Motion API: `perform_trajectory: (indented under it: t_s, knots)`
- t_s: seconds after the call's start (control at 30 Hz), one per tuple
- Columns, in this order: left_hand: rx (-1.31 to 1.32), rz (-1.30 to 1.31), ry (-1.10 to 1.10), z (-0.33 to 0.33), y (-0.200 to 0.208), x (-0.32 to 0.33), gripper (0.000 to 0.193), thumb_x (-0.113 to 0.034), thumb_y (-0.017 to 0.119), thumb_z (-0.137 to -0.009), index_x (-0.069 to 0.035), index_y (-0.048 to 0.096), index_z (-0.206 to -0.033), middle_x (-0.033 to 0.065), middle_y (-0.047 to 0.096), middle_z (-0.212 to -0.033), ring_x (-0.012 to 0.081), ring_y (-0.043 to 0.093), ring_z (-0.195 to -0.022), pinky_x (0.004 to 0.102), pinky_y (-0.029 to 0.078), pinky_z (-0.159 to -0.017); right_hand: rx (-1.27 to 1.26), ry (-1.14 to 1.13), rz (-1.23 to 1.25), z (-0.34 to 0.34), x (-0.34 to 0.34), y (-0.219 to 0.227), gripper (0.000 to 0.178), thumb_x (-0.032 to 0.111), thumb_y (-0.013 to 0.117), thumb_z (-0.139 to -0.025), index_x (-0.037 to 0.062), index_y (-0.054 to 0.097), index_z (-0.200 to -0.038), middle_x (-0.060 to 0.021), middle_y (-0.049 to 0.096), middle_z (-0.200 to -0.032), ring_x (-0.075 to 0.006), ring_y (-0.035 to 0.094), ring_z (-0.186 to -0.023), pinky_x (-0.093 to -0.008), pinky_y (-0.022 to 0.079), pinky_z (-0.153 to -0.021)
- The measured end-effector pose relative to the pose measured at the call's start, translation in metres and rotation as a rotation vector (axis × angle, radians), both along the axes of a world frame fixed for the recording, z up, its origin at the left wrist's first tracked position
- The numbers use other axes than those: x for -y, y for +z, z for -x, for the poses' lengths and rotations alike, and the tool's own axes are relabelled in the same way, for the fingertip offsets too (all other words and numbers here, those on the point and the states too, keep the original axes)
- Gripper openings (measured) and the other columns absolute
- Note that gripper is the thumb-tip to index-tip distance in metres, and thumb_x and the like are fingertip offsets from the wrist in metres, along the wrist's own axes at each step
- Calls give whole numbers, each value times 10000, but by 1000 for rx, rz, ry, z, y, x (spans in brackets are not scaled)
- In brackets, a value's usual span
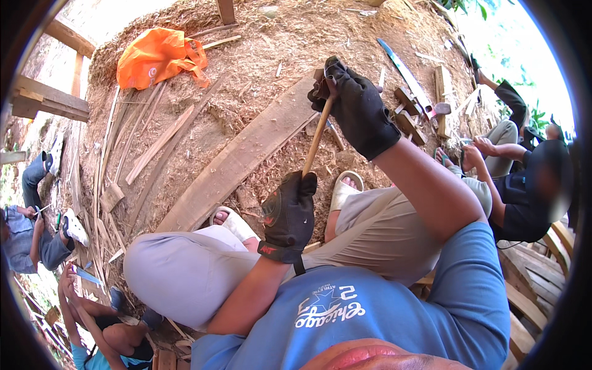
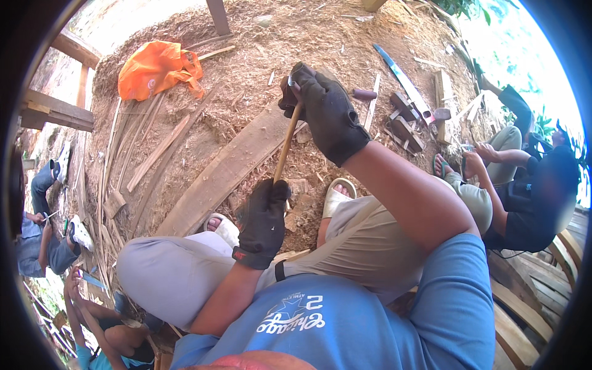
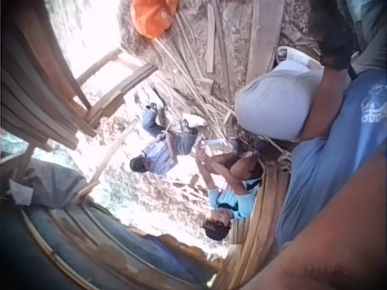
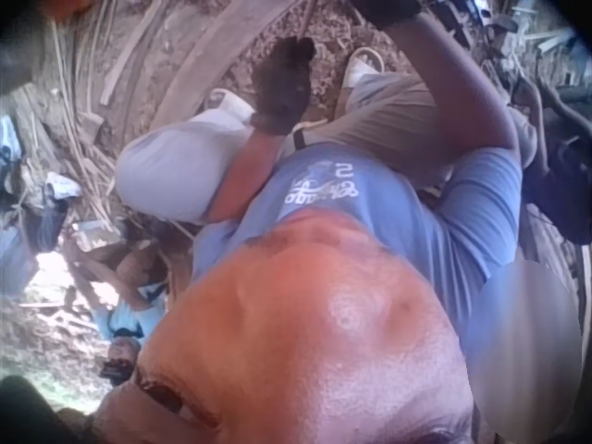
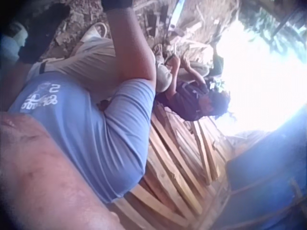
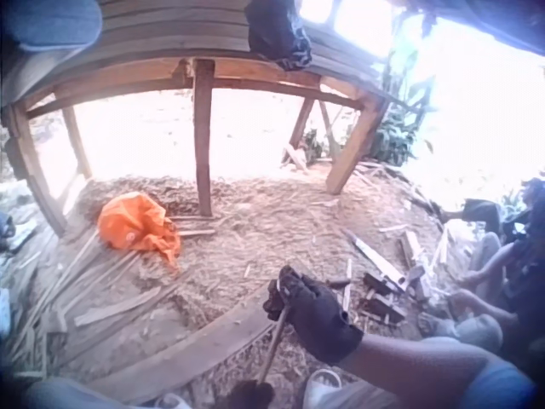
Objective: The person sits on the ground and uses a knife to shave and shape a thin wooden stick. They repeatedly rotate the stick and scrape its surface to smooth it, while other people work nearby.
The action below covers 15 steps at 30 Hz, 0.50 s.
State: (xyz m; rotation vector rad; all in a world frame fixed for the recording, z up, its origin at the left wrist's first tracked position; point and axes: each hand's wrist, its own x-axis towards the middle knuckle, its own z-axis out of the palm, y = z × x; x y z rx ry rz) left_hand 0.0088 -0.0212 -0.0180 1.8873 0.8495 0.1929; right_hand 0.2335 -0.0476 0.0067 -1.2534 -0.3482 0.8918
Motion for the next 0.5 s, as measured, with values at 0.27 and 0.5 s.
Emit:
perform_trajectory:
  t_s: [0.27,0.5]
  knots:
    - [24,105,11,4,-4,1,339,-351,563,-1084,-42,697,-1042,159,699,-857,325,672,-774,448,497,-702,-230,10,-75,42,13,-26,220,236,437,-1092,93,582,-1175,-38,605,-1004,-185,641,-916,-376,535,-867]
    - [281,329,152,-6,0,0,247,-244,588,-1065,-28,708,-1079,99,700,-841,177,633,-743,371,475,-659,90,165,183,87,19,-5,263,278,467,-1064,101,571,-901,6,581,-870,-123,533,-838,-304,452,-784]
